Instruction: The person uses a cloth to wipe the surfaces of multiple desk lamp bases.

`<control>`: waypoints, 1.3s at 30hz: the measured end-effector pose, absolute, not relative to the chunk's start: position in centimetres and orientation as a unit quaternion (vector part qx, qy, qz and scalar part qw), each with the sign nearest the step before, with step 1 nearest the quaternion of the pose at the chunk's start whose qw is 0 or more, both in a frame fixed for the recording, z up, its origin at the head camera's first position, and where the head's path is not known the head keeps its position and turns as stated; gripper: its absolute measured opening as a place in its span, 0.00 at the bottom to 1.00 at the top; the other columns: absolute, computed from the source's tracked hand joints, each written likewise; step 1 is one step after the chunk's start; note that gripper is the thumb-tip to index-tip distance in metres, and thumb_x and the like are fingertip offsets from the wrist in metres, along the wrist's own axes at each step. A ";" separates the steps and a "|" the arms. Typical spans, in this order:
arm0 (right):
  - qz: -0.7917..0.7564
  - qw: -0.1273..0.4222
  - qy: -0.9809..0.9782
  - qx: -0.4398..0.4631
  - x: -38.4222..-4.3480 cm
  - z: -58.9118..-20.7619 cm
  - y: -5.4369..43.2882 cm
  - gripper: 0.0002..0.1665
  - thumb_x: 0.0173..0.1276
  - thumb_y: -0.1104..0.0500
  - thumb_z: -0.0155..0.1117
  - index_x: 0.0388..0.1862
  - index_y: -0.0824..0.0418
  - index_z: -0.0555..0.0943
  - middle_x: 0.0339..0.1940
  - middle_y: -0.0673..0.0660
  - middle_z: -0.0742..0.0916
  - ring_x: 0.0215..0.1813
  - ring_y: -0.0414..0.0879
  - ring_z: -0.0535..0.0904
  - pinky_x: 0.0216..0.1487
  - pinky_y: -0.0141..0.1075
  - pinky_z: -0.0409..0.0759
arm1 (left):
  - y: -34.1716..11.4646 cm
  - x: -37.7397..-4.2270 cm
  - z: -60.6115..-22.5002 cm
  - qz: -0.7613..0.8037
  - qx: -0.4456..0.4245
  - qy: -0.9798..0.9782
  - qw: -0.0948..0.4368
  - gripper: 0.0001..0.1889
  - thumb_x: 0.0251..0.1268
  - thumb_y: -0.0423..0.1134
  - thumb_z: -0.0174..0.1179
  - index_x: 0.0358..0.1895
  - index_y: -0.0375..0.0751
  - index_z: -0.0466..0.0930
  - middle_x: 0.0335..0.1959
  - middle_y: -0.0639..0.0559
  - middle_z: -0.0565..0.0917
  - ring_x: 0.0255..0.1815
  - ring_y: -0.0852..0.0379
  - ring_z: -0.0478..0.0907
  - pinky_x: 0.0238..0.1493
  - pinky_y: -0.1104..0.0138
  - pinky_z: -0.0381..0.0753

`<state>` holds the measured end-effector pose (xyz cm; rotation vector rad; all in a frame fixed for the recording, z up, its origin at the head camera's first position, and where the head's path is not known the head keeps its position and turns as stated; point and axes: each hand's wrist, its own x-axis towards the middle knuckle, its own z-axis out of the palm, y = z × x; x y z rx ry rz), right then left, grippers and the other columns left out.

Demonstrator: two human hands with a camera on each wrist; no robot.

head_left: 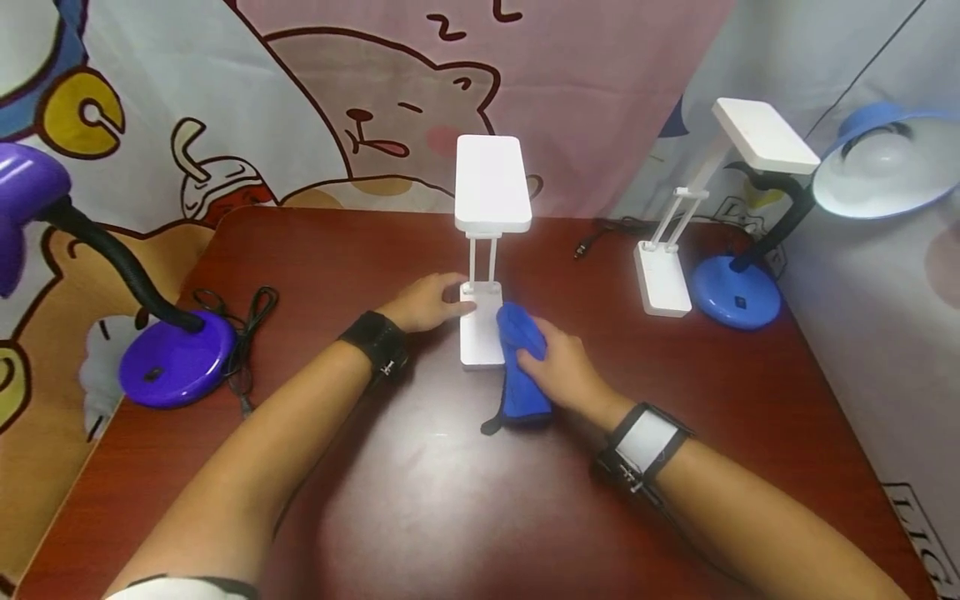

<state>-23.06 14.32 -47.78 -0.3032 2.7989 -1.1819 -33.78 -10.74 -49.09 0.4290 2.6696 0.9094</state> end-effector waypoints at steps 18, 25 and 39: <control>-0.591 0.101 0.777 -0.189 -24.7 -44.8 9.3 0.47 0.74 0.66 0.62 0.87 0.66 0.53 0.80 0.73 0.70 0.75 0.68 0.75 0.69 0.55 0.81 | -9.1 -26.5 -45.4 0.462 0.130 0.877 0.003 0.40 0.73 0.52 0.64 0.77 0.36 0.56 0.67 0.34 0.72 0.62 0.38 0.79 0.62 0.45 0.83; -0.583 0.128 0.768 -0.233 -24.8 -45.6 8.9 0.44 0.73 0.69 0.60 0.85 0.66 0.57 0.84 0.70 0.65 0.79 0.67 0.70 0.75 0.53 0.74 | -11.5 -27.4 -44.6 0.399 0.113 0.910 0.007 0.43 0.64 0.45 0.63 0.80 0.34 0.56 0.66 0.32 0.73 0.63 0.35 0.78 0.64 0.40 0.82; -0.200 0.035 0.934 -0.295 -26.0 -48.9 12.2 0.47 0.65 0.46 0.77 0.78 0.62 0.72 0.81 0.71 0.70 0.72 0.68 0.75 0.69 0.57 0.79 | -13.5 -30.7 -46.5 0.241 0.020 0.970 0.029 0.43 0.65 0.50 0.67 0.78 0.40 0.57 0.61 0.33 0.75 0.56 0.33 0.83 0.54 0.40 0.85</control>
